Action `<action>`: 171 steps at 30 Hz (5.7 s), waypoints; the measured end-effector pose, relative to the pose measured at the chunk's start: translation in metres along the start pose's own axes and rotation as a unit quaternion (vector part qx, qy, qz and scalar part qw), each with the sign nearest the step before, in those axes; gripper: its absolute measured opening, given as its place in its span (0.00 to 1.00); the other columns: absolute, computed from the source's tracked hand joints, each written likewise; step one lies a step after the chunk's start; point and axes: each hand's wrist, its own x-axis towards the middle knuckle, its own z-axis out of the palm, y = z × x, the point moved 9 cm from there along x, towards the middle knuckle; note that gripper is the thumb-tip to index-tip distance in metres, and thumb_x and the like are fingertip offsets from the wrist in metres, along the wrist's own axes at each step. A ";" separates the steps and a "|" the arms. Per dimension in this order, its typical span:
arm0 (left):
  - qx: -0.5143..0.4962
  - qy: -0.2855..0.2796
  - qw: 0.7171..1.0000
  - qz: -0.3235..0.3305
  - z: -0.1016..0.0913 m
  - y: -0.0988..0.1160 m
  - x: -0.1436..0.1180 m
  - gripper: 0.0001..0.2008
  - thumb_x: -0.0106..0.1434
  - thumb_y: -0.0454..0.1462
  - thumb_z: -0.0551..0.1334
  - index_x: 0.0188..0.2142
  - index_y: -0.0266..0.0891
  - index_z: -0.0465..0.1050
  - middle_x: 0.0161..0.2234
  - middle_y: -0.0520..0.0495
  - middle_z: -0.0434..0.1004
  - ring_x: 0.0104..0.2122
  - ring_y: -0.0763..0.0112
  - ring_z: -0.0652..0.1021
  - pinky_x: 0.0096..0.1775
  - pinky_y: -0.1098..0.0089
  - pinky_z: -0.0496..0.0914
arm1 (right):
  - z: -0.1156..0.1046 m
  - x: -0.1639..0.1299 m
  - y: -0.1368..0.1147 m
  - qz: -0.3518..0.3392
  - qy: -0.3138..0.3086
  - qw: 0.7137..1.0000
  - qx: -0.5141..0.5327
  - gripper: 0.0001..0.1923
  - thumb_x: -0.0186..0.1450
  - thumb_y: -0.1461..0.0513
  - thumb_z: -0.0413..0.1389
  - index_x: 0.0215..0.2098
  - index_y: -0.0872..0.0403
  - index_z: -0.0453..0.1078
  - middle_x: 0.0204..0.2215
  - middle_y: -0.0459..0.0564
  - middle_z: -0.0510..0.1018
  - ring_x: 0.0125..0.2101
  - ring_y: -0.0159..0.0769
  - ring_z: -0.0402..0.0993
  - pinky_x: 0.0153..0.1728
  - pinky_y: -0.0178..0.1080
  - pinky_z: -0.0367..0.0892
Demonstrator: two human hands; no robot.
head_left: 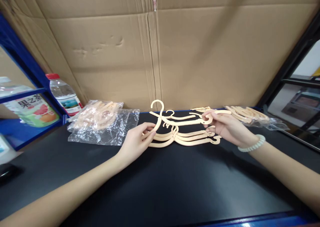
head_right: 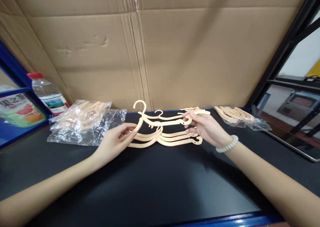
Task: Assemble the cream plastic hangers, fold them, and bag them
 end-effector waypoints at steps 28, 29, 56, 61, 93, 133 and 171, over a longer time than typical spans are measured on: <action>0.235 -0.256 0.919 0.185 0.029 0.036 -0.021 0.09 0.68 0.34 0.54 0.37 0.40 0.73 0.36 0.48 0.75 0.36 0.65 0.77 0.36 0.69 0.70 | -0.026 -0.005 0.004 0.078 -0.217 0.811 -0.537 0.19 0.58 0.46 0.60 0.31 0.54 0.76 0.25 0.47 0.77 0.24 0.31 0.65 0.26 0.35 0.58; 0.239 -0.248 0.919 0.191 0.029 0.036 -0.021 0.09 0.69 0.35 0.54 0.37 0.40 0.73 0.36 0.48 0.75 0.36 0.65 0.77 0.35 0.69 0.70 | -0.026 -0.005 0.004 0.078 -0.211 0.811 -0.540 0.19 0.58 0.46 0.60 0.31 0.54 0.76 0.26 0.47 0.77 0.24 0.32 0.65 0.26 0.35 0.59; 0.194 -0.104 0.961 0.168 0.030 0.033 -0.020 0.07 0.67 0.33 0.54 0.39 0.39 0.71 0.41 0.44 0.76 0.42 0.62 0.75 0.41 0.64 0.73 | 0.050 -0.016 0.021 -0.181 -0.184 0.734 -0.629 0.31 0.67 0.48 0.51 0.62 0.58 0.59 0.58 0.62 0.67 0.58 0.51 0.63 0.57 0.54 0.62; 0.193 -0.130 0.965 0.118 0.039 0.016 -0.021 0.16 0.67 0.33 0.53 0.54 0.35 0.65 0.57 0.35 0.68 0.57 0.54 0.69 0.56 0.50 0.65 | 0.046 -0.014 0.022 -0.189 -0.187 0.739 -0.619 0.25 0.68 0.52 0.50 0.60 0.53 0.63 0.56 0.59 0.70 0.56 0.49 0.66 0.56 0.53 0.64; 0.208 -0.180 0.960 0.049 0.044 -0.013 -0.020 0.22 0.72 0.38 0.44 0.63 0.37 0.57 0.65 0.37 0.58 0.65 0.56 0.57 0.62 0.44 0.51 | 0.023 -0.008 -0.014 -0.228 -0.049 0.791 -0.566 0.21 0.68 0.55 0.48 0.58 0.49 0.64 0.57 0.55 0.70 0.57 0.49 0.65 0.57 0.55 0.62; 0.182 -0.104 0.970 0.127 0.031 0.019 -0.019 0.05 0.62 0.31 0.54 0.34 0.42 0.67 0.49 0.46 0.74 0.52 0.60 0.72 0.60 0.47 0.53 | -0.045 0.009 -0.012 -0.107 -0.107 0.672 -0.725 0.23 0.61 0.51 0.52 0.49 0.55 0.68 0.47 0.60 0.74 0.46 0.50 0.71 0.47 0.51 0.66; 0.183 -0.110 0.969 0.123 0.031 0.019 -0.019 0.06 0.63 0.32 0.53 0.33 0.42 0.67 0.50 0.45 0.74 0.50 0.61 0.73 0.60 0.47 0.54 | -0.047 0.004 -0.009 -0.047 -0.148 0.689 -0.708 0.15 0.56 0.52 0.57 0.36 0.52 0.75 0.37 0.54 0.79 0.38 0.46 0.74 0.40 0.48 0.71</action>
